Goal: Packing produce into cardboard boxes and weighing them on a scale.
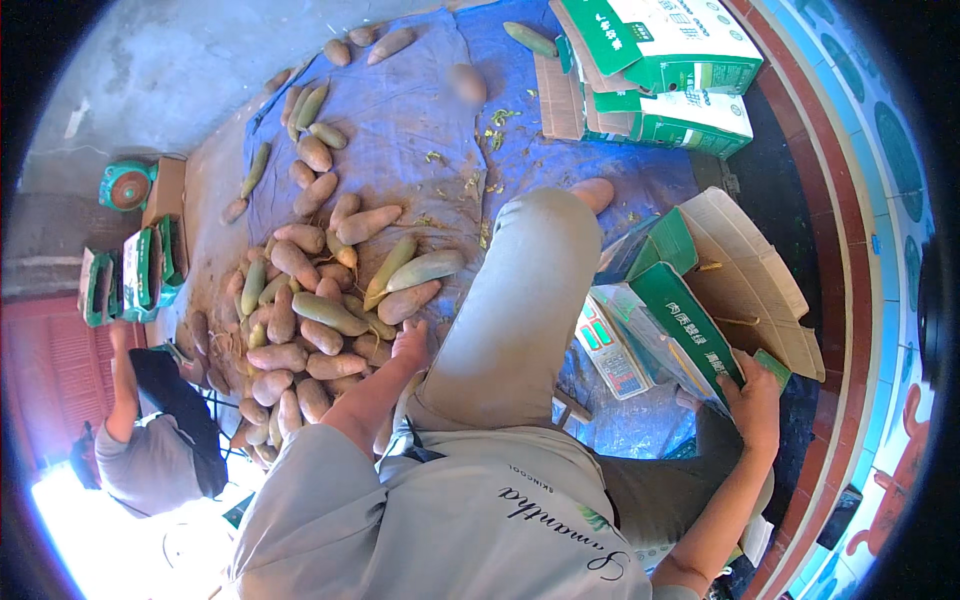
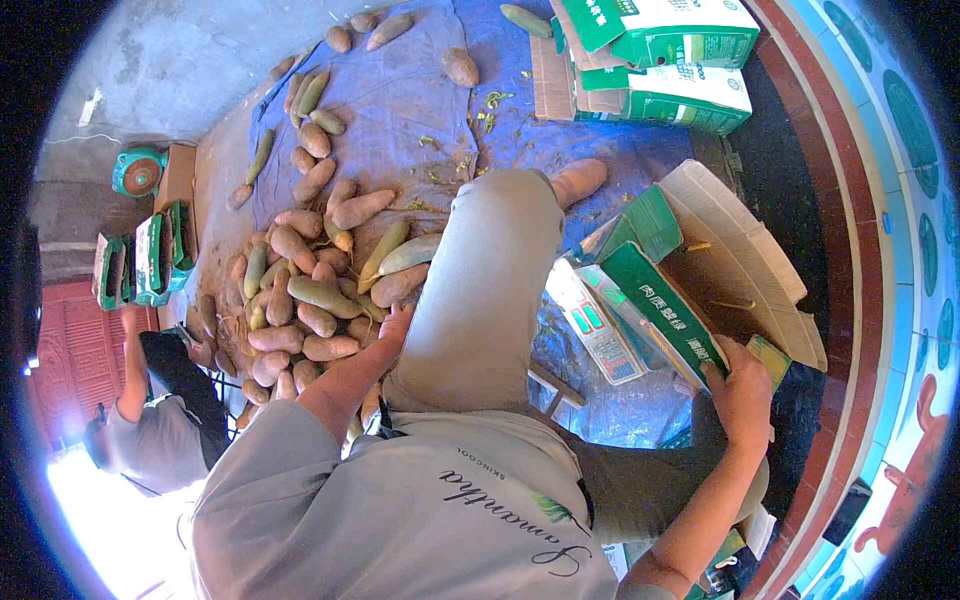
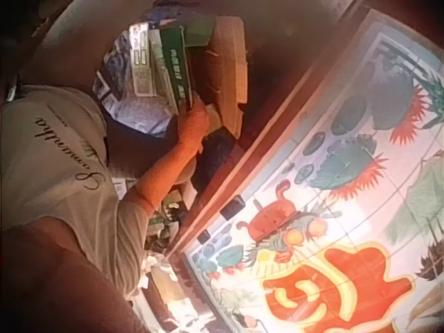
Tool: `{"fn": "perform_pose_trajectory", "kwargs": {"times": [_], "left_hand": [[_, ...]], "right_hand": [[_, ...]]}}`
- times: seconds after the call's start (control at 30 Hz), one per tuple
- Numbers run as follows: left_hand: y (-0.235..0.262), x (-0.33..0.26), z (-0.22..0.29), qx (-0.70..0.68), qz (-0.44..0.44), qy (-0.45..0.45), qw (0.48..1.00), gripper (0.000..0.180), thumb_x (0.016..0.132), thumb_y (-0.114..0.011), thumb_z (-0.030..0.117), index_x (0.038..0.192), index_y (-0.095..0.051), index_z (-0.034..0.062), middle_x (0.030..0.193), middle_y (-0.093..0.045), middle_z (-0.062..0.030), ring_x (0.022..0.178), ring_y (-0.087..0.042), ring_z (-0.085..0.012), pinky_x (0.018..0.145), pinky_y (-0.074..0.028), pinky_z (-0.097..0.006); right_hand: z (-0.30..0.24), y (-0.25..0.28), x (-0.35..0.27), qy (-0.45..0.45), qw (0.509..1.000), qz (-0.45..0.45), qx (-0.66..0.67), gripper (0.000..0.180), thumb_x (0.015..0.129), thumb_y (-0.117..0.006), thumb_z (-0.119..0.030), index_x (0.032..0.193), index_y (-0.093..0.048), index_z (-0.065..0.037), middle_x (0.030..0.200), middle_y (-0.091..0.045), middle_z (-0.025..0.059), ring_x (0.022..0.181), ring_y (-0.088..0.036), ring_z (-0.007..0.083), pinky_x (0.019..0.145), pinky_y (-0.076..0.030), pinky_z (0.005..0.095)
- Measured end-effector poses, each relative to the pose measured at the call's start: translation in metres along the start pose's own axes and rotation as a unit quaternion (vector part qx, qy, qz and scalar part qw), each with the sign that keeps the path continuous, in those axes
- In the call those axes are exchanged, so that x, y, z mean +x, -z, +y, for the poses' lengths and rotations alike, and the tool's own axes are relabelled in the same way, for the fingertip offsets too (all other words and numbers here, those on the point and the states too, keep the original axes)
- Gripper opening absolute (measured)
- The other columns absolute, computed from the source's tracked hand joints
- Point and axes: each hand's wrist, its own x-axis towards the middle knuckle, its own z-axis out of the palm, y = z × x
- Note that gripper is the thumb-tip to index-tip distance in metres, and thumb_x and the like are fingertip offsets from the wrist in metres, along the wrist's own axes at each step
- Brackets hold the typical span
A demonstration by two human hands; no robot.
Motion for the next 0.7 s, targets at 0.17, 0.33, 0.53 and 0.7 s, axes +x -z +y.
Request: {"fn": "perform_pose_trajectory", "kwargs": {"times": [0.17, 0.33, 0.53, 0.7], "left_hand": [[0.018, -0.006, -0.009, -0.076, 0.018, 0.002, 0.997, 0.069, 0.068, -0.073, 0.023, 0.126, -0.038, 0.0118, 0.126, -0.04, -0.0245, 0.111, -0.053, -0.0375, 0.089, -0.048, -0.041], [0.062, -0.019, -0.009, -0.169, 0.12, -0.016, 0.978, 0.074, 0.064, -0.077, 0.027, 0.127, -0.041, 0.0118, 0.126, -0.041, -0.0244, 0.113, -0.05, -0.0375, 0.093, -0.045, -0.04], [0.13, -0.018, -0.003, -0.319, 0.307, -0.088, 0.893, 0.073, 0.061, -0.078, 0.023, 0.125, -0.044, 0.011, 0.119, -0.048, -0.0221, 0.11, -0.05, -0.0369, 0.094, -0.042, -0.042], [0.219, -0.055, 0.036, -0.529, 0.411, -0.25, 0.699, 0.069, 0.063, -0.078, 0.018, 0.123, -0.045, 0.0065, 0.117, -0.051, -0.0178, 0.108, -0.05, -0.0289, 0.095, -0.04, -0.038]], "right_hand": [[-0.002, -0.001, -0.002, 0.016, 1.0, 0.018, -0.005, 0.027, 0.074, -0.065, -0.006, 0.101, -0.062, -0.005, 0.094, -0.064, 0.0174, 0.088, -0.061, 0.0362, 0.077, -0.047, 0.0416], [-0.006, -0.002, -0.008, 0.046, 0.996, 0.057, -0.046, 0.021, 0.075, -0.063, -0.006, 0.096, -0.062, -0.005, 0.087, -0.062, 0.0155, 0.082, -0.06, 0.0351, 0.072, -0.047, 0.0429], [-0.002, -0.011, -0.012, 0.063, 0.988, 0.103, -0.094, 0.014, 0.075, -0.059, -0.004, 0.089, -0.061, -0.006, 0.081, -0.058, 0.0132, 0.08, -0.059, 0.0336, 0.069, -0.046, 0.0422], [-0.009, -0.012, -0.015, 0.112, 0.964, 0.183, -0.156, 0.007, 0.072, -0.054, -0.004, 0.078, -0.055, -0.008, 0.073, -0.054, 0.0102, 0.073, -0.058, 0.0285, 0.064, -0.047, 0.0392]]}}
